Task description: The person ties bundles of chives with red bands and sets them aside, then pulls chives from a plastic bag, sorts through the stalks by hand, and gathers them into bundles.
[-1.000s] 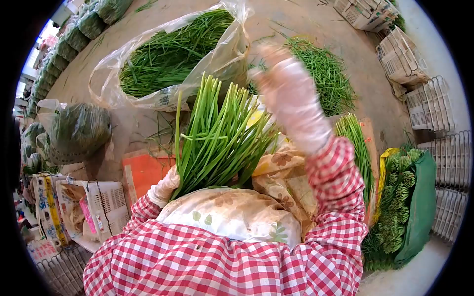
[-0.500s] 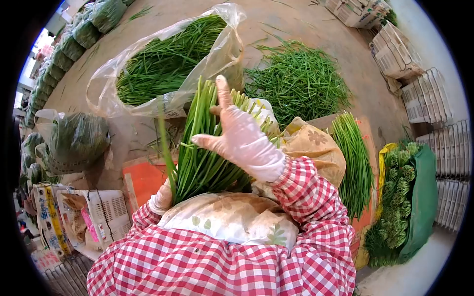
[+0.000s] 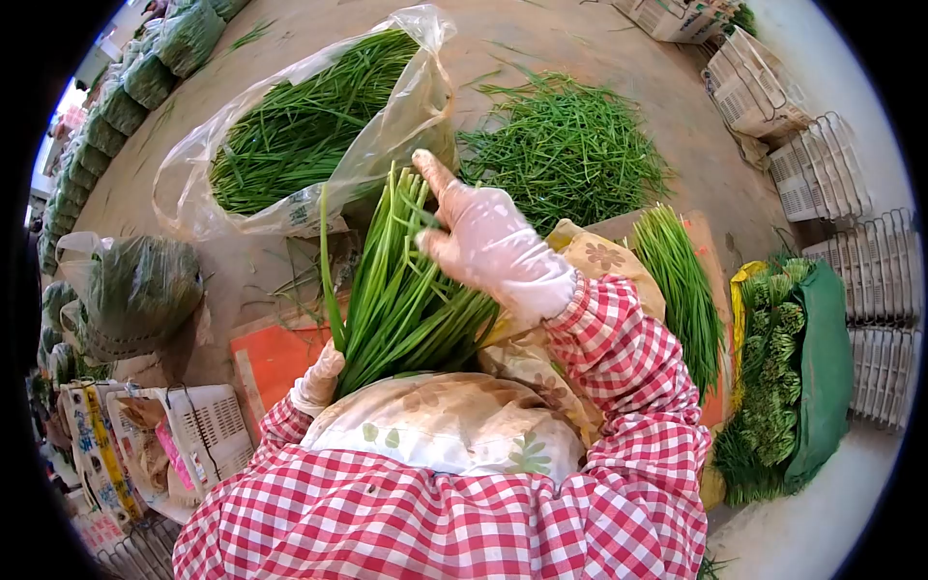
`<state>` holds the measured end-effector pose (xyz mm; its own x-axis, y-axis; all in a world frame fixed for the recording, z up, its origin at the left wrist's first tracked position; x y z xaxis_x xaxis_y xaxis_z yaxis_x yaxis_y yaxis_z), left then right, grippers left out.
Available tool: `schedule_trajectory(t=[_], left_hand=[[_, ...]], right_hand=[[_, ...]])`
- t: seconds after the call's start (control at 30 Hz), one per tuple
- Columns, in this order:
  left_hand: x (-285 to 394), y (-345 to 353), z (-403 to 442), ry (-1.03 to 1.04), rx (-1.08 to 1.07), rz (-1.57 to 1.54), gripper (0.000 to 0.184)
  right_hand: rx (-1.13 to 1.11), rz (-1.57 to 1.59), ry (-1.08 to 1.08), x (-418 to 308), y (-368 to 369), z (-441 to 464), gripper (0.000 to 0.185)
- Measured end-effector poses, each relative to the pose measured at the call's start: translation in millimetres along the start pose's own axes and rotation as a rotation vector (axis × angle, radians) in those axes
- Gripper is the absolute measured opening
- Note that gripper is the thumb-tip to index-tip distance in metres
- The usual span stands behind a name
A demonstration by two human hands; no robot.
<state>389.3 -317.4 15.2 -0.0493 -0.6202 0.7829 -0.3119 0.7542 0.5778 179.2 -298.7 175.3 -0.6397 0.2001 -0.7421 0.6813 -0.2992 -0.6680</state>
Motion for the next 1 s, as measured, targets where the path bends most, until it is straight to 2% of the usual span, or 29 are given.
schedule_trajectory(t=[0.03, 0.07, 0.1, 0.17, 0.2, 0.23, 0.3, 0.37, 0.43, 0.5, 0.53, 0.57, 0.63, 0.7, 0.77, 0.8, 0.83, 0.9, 0.93, 1.0], left_hand=[[-10.2, -7.3, 0.5, -0.002, -0.005, -0.001, 0.069], [-22.6, -12.4, 1.5, -0.076, 0.021, -0.007, 0.068], [-24.0, -17.8, 0.9, -0.067, 0.072, 0.109, 0.068], [-3.8, -2.1, 2.2, -0.066, 0.118, 0.228, 0.067], [7.4, 10.3, 1.5, -0.104, 0.115, 0.237, 0.069], [13.6, 19.1, 0.9, -0.142, 0.114, 0.245, 0.071], [17.2, 27.5, 2.5, -0.174, 0.102, 0.240, 0.071], [12.6, 24.7, 2.4, -0.202, 0.134, 0.163, 0.073], [4.4, 16.9, -0.1, -0.216, 0.173, 0.092, 0.074], [-14.7, -9.6, -0.5, -0.133, 0.081, -0.070, 0.072], [-1.3, 9.2, -1.4, -0.108, 0.074, -0.223, 0.055], [-5.2, 1.5, -4.3, -0.108, 0.076, -0.221, 0.055], [-17.6, -32.0, -12.0, -0.126, 0.198, -0.057, 0.049], [-9.8, -16.7, -8.2, -0.151, 0.206, -0.109, 0.048], [-7.0, -0.9, -9.4, -0.204, 0.233, -0.210, 0.046], [-22.1, -33.9, -12.5, -0.086, 0.317, -0.137, 0.024], [-22.4, -33.5, -14.4, -0.096, 0.314, -0.129, 0.024], [-6.3, -34.3, -16.6, 0.037, 0.331, 0.071, 0.023], [-5.7, -35.9, -19.4, 0.033, 0.328, 0.074, 0.023], [-12.2, -24.0, -21.6, -0.054, 0.115, -0.041, 0.046]], right_hand=[[0.099, -0.103, -0.090, 1.3, -8.8, 3.0, 0.065], [0.149, -0.284, -0.165, -3.4, -14.9, 6.2, 0.050], [0.170, -0.381, -0.276, -6.6, -15.3, 8.6, 0.032], [0.062, -0.379, -0.173, 13.0, -17.2, 26.8, 0.018], [0.127, -0.309, -0.177, 19.6, -31.0, 32.7, 0.009], [0.198, -0.343, -0.241, 24.7, -42.7, 39.5, 0.011], [0.214, -0.339, -0.202, 32.5, -61.6, 52.1, 0.010], [0.253, -0.277, -0.055, 46.6, -80.3, 61.7, 0.010], [0.408, -0.202, 0.007, 59.1, -116.8, 61.0, 0.012], [0.538, -0.477, 0.033, 59.0, -156.6, 56.5, 0.015], [0.536, -0.474, 0.034, 76.6, -164.1, 56.9, 0.015], [0.653, -0.728, 0.045, 79.3, -173.4, 49.8, 0.018], [0.769, -0.984, 0.057, 82.4, -175.0, 40.1, 0.023], [0.609, -0.296, 0.167, 73.5, -145.6, 21.7, 0.029], [0.314, 0.301, 0.080, 30.7, -88.0, 11.4, 0.035], [0.152, 0.181, 0.079, 12.0, -60.4, 3.0, 0.036], [-0.006, 0.060, 0.075, 1.1, -36.4, -1.7, 0.038], [0.068, -0.384, -0.144, -4.4, -10.9, -3.4, 0.027], [0.112, -0.440, -0.182, -6.6, -8.6, -1.5, 0.020], [0.092, -0.423, -0.141, -0.2, -5.9, 8.0, 0.016]])
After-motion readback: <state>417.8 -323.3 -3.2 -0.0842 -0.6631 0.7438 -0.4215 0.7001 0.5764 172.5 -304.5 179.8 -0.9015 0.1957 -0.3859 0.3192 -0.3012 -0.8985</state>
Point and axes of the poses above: each hand's wrist, its own z-axis towards the middle knuckle, its own y-axis out of the palm, x = y × z, the point moved 10 cm from there along z, towards the middle knuckle, and after that the axes turned 4 degrees about z, right-handed, at the moved point
